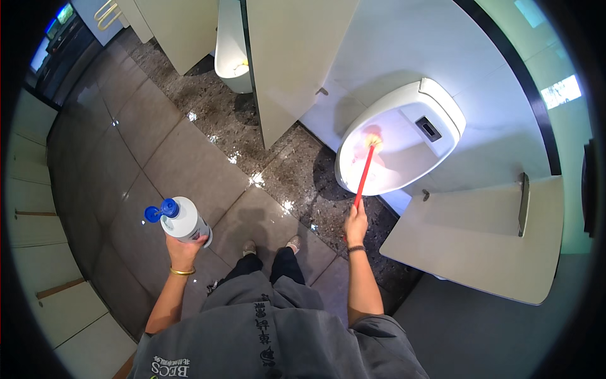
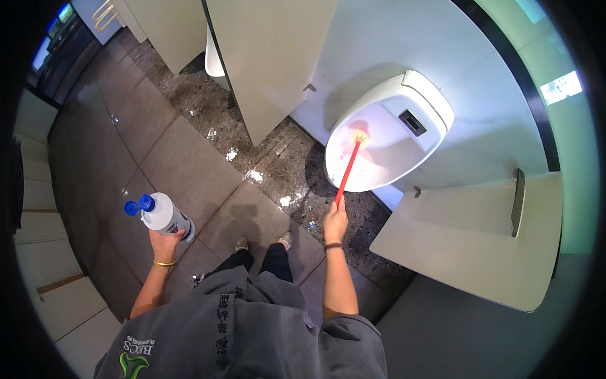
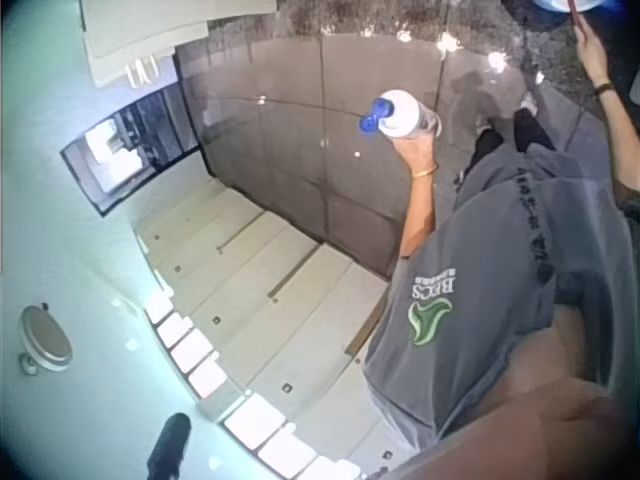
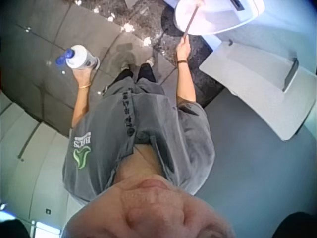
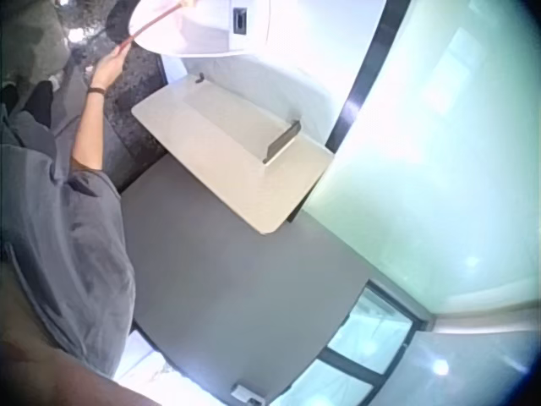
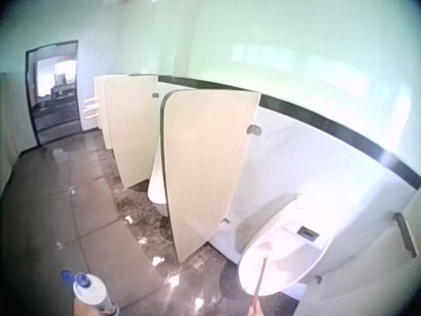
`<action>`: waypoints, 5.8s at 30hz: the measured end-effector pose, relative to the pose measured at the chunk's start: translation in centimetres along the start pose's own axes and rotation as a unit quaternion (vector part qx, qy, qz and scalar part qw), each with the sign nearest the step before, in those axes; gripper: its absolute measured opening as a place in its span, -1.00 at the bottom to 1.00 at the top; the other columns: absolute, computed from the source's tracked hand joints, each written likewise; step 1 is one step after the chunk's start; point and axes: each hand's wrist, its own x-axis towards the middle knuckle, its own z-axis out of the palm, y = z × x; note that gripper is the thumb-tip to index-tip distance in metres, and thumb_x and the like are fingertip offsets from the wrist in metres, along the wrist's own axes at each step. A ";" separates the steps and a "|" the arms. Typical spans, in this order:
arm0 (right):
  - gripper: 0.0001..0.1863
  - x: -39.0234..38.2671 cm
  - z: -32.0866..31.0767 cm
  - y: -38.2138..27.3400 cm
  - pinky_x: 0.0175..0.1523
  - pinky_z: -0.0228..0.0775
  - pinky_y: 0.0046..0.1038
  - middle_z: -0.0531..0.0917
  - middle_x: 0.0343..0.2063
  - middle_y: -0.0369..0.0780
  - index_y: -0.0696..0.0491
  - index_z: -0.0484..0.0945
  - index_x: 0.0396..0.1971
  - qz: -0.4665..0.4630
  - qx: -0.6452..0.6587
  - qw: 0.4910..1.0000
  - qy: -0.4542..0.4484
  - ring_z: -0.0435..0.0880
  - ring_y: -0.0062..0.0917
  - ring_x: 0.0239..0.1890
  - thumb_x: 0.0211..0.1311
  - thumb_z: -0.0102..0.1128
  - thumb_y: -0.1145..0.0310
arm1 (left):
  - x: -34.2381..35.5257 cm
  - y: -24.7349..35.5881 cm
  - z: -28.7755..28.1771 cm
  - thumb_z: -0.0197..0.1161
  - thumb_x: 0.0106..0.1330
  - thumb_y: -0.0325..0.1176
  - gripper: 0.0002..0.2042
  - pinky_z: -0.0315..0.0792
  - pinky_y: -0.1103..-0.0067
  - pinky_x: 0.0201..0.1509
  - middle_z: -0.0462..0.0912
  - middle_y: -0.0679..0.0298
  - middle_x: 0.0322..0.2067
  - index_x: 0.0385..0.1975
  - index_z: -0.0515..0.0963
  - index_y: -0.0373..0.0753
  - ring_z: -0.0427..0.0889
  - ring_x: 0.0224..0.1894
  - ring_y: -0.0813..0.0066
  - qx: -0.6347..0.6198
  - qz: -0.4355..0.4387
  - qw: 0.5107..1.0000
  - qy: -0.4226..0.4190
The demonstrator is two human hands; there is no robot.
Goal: Cleaning the inside of a urinal with a brush and cleaning solution.
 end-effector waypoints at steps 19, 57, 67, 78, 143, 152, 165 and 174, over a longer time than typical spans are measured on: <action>-0.59 -2.5 -5.4 7.1 -0.28 0.41 -0.11 0.59 -0.44 0.04 -0.19 0.35 0.10 0.053 -0.263 0.950 -0.159 0.60 -0.09 -0.36 0.22 -0.08 0.32 | -1.0 2.2 0.9 0.55 -0.42 -0.36 -0.12 0.39 0.45 0.01 0.52 0.11 -0.15 0.02 0.17 -0.30 0.54 -0.09 0.25 0.025 -0.002 1.000 -0.009; -0.56 -7.1 -9.1 5.9 -0.39 0.38 -0.10 0.57 -0.59 0.04 -0.20 0.29 0.14 -0.023 -0.221 0.965 -0.139 0.57 -0.06 -0.51 0.23 -0.04 0.27 | -1.3 3.3 0.4 0.55 -0.35 -0.34 -0.07 0.29 0.47 0.12 0.44 0.15 -0.03 0.12 0.14 -0.33 0.44 0.02 0.32 -0.063 -0.004 0.994 0.089; -0.62 -0.5 -5.0 12.4 -0.24 0.45 -0.17 0.64 -0.41 -0.08 -0.31 0.39 0.06 0.000 -0.365 0.895 -0.258 0.63 -0.19 -0.33 0.22 -0.04 0.22 | -1.3 3.1 1.7 0.54 -0.36 -0.37 -0.16 0.37 0.46 0.03 0.49 0.13 -0.11 0.03 0.21 -0.34 0.50 -0.08 0.32 0.006 -0.006 0.998 0.068; -0.64 -0.8 -4.3 12.6 -0.28 0.44 -0.19 0.62 -0.46 -0.04 -0.27 0.43 0.04 -0.002 -0.299 0.920 -0.252 0.61 -0.14 -0.40 0.22 -0.02 0.22 | -3.0 0.0 2.4 0.51 -0.31 -0.37 -0.21 0.34 0.49 0.05 0.49 0.13 -0.10 0.00 0.23 -0.39 0.49 -0.06 0.32 0.051 -0.076 0.995 0.043; -0.56 -4.8 -10.5 3.2 -0.48 0.32 -0.41 0.50 -0.55 -0.09 -0.03 0.26 0.18 0.019 0.304 0.908 0.286 0.40 -0.54 -0.67 0.29 -0.11 0.39 | 2.1 13.4 7.4 0.41 -0.09 -0.48 -0.30 0.32 0.51 0.08 0.41 0.19 -0.08 0.08 0.17 -0.32 0.45 -0.06 0.40 -0.137 0.175 0.969 -0.111; -0.56 -6.5 -11.2 3.3 -0.51 0.27 -0.48 0.41 -0.64 -0.23 -0.04 0.24 0.20 0.117 0.299 0.923 0.211 0.35 -0.62 -0.66 0.31 -0.15 0.39 | 2.1 10.5 6.8 0.39 -0.09 -0.49 -0.30 0.31 0.49 0.09 0.40 0.18 -0.07 0.09 0.17 -0.32 0.44 -0.05 0.39 -0.119 0.153 0.980 -0.048; -0.51 -10.9 -18.5 -2.2 -0.70 0.08 -0.71 0.25 -0.70 -0.42 -0.17 0.00 0.29 0.249 0.612 0.750 -0.023 0.15 -0.78 -0.77 0.39 -0.27 0.29 | 2.0 8.7 6.8 0.46 -0.20 -0.52 -0.19 0.28 0.49 0.12 0.37 0.18 0.00 0.12 0.14 -0.33 0.39 0.02 0.37 -0.145 0.103 0.983 -0.044; -0.58 0.0 -15.2 -2.6 -0.74 -0.02 -0.72 0.23 -0.75 -0.45 -0.05 0.16 0.21 0.205 0.618 0.756 -0.064 0.13 -0.80 -0.81 0.36 -0.22 0.33 | 1.3 7.8 6.0 0.46 -0.22 -0.52 -0.21 0.30 0.48 0.12 0.39 0.18 -0.02 0.10 0.18 -0.33 0.42 0.00 0.37 -0.135 0.053 0.989 -0.014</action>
